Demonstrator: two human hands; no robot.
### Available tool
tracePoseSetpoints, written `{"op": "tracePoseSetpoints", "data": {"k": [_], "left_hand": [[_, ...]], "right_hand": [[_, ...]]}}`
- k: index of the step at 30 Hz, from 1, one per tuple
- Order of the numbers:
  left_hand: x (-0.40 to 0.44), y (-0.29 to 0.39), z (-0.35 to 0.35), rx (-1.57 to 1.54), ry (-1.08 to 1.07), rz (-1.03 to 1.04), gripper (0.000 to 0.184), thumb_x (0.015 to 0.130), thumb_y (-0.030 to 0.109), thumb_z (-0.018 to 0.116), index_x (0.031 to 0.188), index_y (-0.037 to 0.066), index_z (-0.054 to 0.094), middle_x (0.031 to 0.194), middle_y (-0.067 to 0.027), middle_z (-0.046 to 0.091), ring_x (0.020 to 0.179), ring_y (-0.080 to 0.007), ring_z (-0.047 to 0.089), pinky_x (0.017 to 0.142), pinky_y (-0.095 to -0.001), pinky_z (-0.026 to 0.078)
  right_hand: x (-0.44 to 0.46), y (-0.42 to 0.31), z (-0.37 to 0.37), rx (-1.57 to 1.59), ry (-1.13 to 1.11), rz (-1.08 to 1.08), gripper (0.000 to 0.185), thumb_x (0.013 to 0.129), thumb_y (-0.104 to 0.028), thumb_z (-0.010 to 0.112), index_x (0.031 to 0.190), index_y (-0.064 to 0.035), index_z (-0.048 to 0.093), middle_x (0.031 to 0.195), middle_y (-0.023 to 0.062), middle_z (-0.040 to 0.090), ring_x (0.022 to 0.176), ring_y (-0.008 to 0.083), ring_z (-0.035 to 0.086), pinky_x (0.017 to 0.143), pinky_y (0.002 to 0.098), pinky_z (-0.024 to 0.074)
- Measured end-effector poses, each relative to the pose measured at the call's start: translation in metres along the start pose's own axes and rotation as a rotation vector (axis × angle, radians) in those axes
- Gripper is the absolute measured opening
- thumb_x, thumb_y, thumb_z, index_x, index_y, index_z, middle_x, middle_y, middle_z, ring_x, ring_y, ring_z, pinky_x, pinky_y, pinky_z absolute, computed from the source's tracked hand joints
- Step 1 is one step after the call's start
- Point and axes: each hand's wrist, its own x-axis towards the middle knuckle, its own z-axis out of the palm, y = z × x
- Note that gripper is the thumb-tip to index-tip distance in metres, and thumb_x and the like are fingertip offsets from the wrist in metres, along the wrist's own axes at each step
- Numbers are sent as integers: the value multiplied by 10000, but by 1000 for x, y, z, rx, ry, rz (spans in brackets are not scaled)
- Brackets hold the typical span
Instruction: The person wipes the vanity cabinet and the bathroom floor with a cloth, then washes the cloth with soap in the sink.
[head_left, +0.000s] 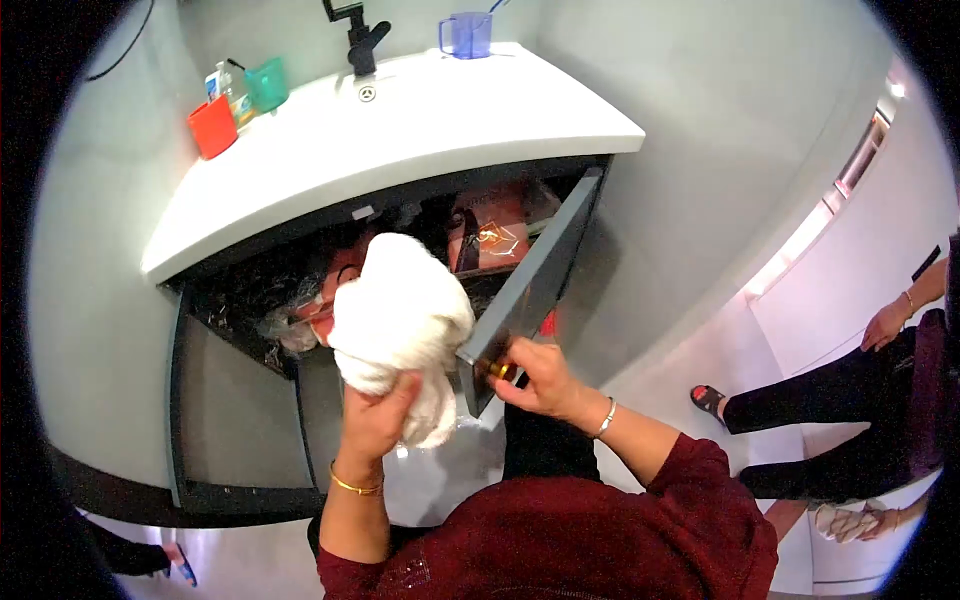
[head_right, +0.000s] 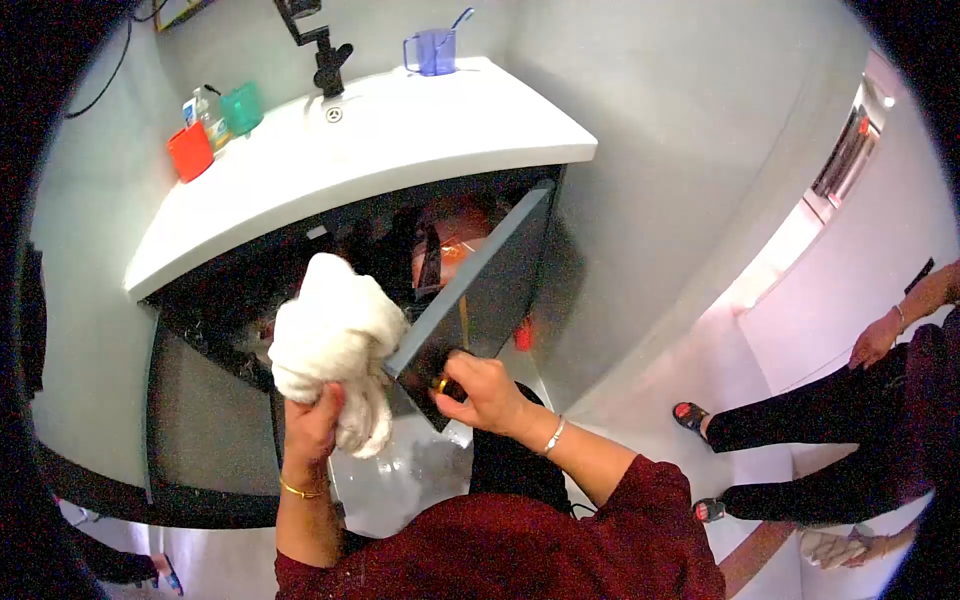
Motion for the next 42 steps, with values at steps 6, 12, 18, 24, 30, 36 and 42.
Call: {"op": "tracePoseSetpoints", "data": {"k": [6,12,18,24,30,36,42], "left_hand": [[20,48,61,895,-486,524,294,717,292,728,948,113,701,1033,-102,649,902,-320,610,860,-404,453],[51,27,112,831,-652,559,218,668,183,657,867,96,676,832,-148,643,763,-336,613,706,-410,489],[180,-34,173,1169,-506,485,189,735,158,587,860,26,637,810,-239,620,769,-412,595,705,-474,481],[199,-30,200,1105,-411,389,235,811,221,565,889,9,632,838,-223,624,827,-391,597,752,-441,470],[92,18,178,976,-732,513,187,773,171,638,902,35,640,945,-204,628,876,-392,583,781,-449,460],[145,-28,191,1094,-422,551,291,870,267,556,813,-15,604,782,-249,602,746,-421,575,671,-491,442],[206,-68,184,943,-248,542,330,890,297,564,912,-24,641,878,-234,633,859,-384,599,748,-411,468]], "right_hand": [[-20,-7,-33,71,-44,46,338,727,-169,701,999,-27,559,806,135,588,623,295,614,546,357,495],[-59,2,-61,104,-23,75,391,715,-178,705,1053,-37,567,805,129,619,617,256,638,558,359,501],[-72,7,-88,259,-50,87,212,711,-77,699,841,-27,539,760,104,557,648,276,570,563,339,452],[-96,11,-108,407,2,204,208,736,-96,691,879,-28,557,797,99,583,668,244,586,592,310,467],[-101,22,-109,354,-32,112,225,753,-155,690,897,-31,569,778,124,579,662,262,588,575,334,462],[-99,26,-114,412,-38,128,223,738,-113,688,886,-19,550,807,127,594,692,289,594,624,335,481],[-102,20,-114,463,19,171,214,726,-79,686,881,-23,549,793,119,583,697,269,579,620,325,468]]}}
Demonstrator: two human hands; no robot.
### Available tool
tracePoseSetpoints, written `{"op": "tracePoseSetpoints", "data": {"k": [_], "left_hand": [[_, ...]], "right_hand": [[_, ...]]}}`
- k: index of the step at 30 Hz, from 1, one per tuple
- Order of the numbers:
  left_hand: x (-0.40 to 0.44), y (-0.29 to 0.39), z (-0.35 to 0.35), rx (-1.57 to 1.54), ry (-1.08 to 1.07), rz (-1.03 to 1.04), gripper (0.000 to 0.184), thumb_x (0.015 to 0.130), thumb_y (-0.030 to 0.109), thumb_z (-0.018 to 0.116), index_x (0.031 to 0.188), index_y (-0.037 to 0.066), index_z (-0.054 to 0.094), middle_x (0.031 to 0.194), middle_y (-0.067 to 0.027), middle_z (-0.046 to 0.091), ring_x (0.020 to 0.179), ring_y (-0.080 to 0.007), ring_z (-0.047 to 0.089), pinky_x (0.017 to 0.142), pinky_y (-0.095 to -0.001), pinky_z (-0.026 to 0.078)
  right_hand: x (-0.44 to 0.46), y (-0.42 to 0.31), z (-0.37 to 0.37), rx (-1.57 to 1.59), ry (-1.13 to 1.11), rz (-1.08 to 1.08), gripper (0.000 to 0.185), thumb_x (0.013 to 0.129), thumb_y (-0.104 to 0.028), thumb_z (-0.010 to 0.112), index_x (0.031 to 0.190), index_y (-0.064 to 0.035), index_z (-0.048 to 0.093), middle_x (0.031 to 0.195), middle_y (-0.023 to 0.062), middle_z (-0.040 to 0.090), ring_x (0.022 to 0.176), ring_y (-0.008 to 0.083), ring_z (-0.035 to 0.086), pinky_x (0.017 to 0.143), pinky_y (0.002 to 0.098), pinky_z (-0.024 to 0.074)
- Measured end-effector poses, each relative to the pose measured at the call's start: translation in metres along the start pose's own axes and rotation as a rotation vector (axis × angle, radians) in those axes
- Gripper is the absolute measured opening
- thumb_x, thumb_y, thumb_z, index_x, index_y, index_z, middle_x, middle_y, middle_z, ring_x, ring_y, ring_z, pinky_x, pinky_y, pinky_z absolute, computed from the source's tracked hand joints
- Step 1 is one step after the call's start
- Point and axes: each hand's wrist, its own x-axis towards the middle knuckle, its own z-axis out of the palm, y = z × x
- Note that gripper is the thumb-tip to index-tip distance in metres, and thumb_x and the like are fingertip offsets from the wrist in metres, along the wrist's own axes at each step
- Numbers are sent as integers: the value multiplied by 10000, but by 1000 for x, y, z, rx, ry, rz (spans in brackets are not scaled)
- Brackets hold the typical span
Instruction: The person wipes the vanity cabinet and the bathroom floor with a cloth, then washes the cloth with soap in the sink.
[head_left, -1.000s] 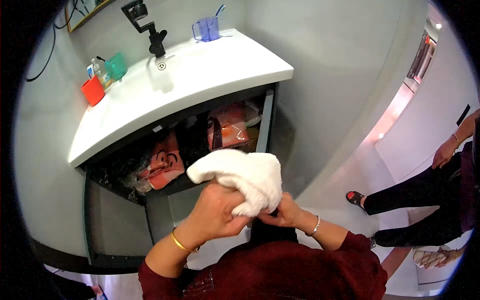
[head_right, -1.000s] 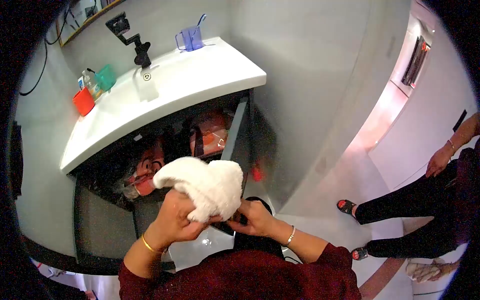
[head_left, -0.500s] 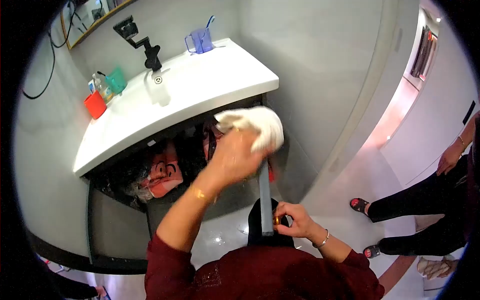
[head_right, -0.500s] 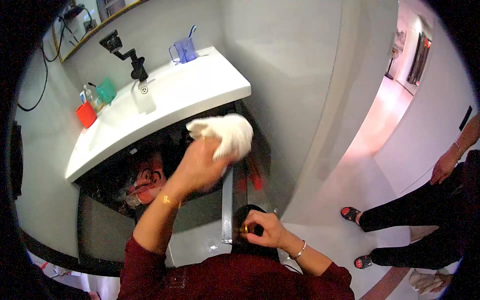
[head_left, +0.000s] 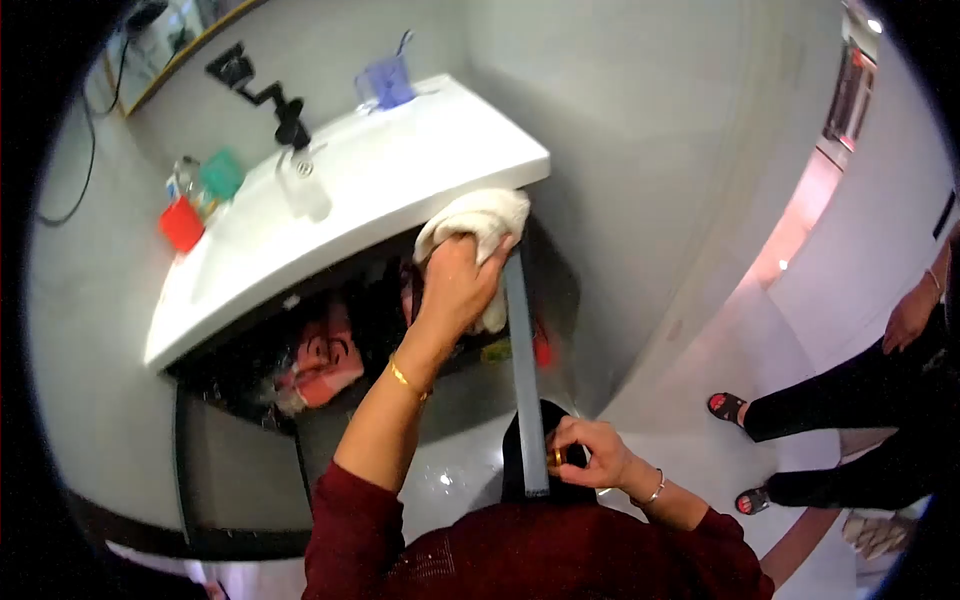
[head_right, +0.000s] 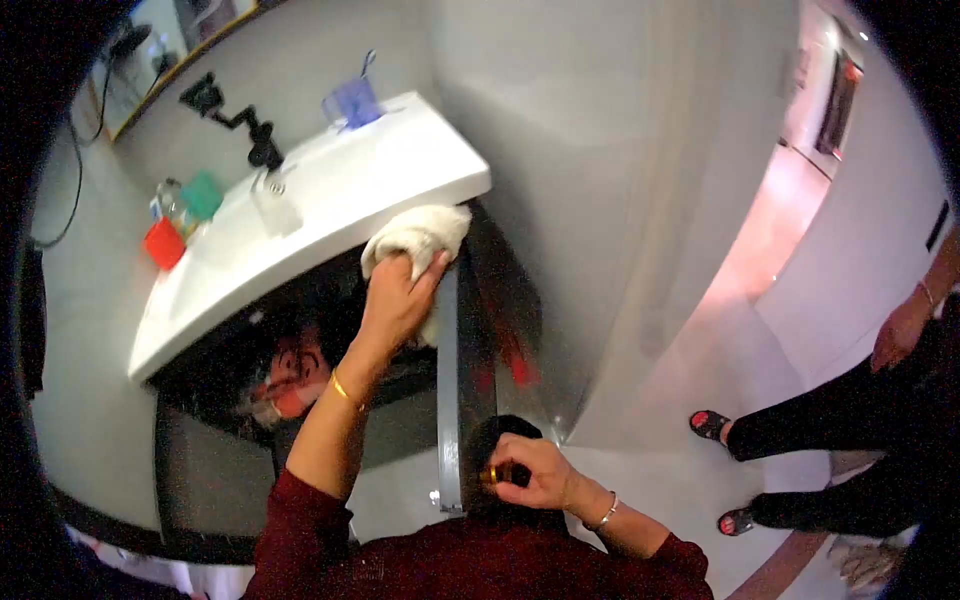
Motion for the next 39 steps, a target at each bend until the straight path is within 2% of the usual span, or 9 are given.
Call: {"op": "tracePoseSetpoints", "data": {"k": [6,14,19,24,28,29,31,35,39], "left_hand": [[-3,11,-13,-210,-95,-248,293,801,342,620,874,63,670,914,-182,648,879,-374,606,759,-428,478],[-91,53,-50,-311,-31,216,232,803,274,602,947,98,642,1015,-118,614,1024,-361,528,931,-436,392],[-156,67,-86,-550,-3,211,290,799,272,656,953,26,648,971,-155,627,981,-367,546,943,-433,381],[-258,0,-81,-2146,176,-423,611,965,435,329,1397,5,275,1363,-202,413,1230,-319,443,1028,-460,378],[-267,-23,-92,-2174,395,-599,642,930,516,399,1337,19,389,1294,-178,491,1172,-326,496,1007,-447,396],[-267,-30,-84,-2191,485,-624,637,931,513,400,1333,19,394,1292,-171,494,1172,-317,498,1006,-436,399],[-253,-30,-75,-2002,653,-763,617,935,497,411,1317,13,413,1289,-154,500,1176,-294,499,1005,-411,406],[-212,-31,-52,-2036,512,-670,629,918,503,447,1297,2,427,1234,-146,546,1058,-256,586,916,-365,492],[-162,-27,-12,-1899,240,-558,618,925,531,401,1273,23,448,1134,-97,593,973,-178,611,815,-306,526]], "right_hand": [[13,8,24,-131,-16,-25,235,717,-113,702,850,-23,531,771,108,584,657,233,560,585,305,459],[9,-1,45,-151,91,181,318,705,-174,747,882,-8,542,800,73,577,675,152,553,613,266,457],[8,-3,48,-384,7,205,522,718,-211,754,1164,-12,569,1160,157,594,1140,274,521,977,391,392],[13,-19,39,-180,71,302,431,695,-187,774,1048,-6,608,996,101,645,909,250,611,829,350,463],[-77,20,-49,-1227,-206,225,361,693,-55,700,1039,-21,602,1014,127,633,923,316,594,806,378,475],[-87,18,-68,-971,-55,489,316,716,-26,654,1028,-27,605,1044,126,624,952,334,576,823,400,468],[-75,2,-79,-1229,-169,69,187,769,13,577,950,-19,613,925,114,640,819,282,610,708,381,499],[-75,0,-77,-201,450,655,126,774,-22,623,900,-25,614,768,71,622,642,174,595,543,297,480],[-91,14,-83,-569,311,636,311,745,14,628,1054,-14,619,1140,160,573,1065,311,534,930,396,426]]}}
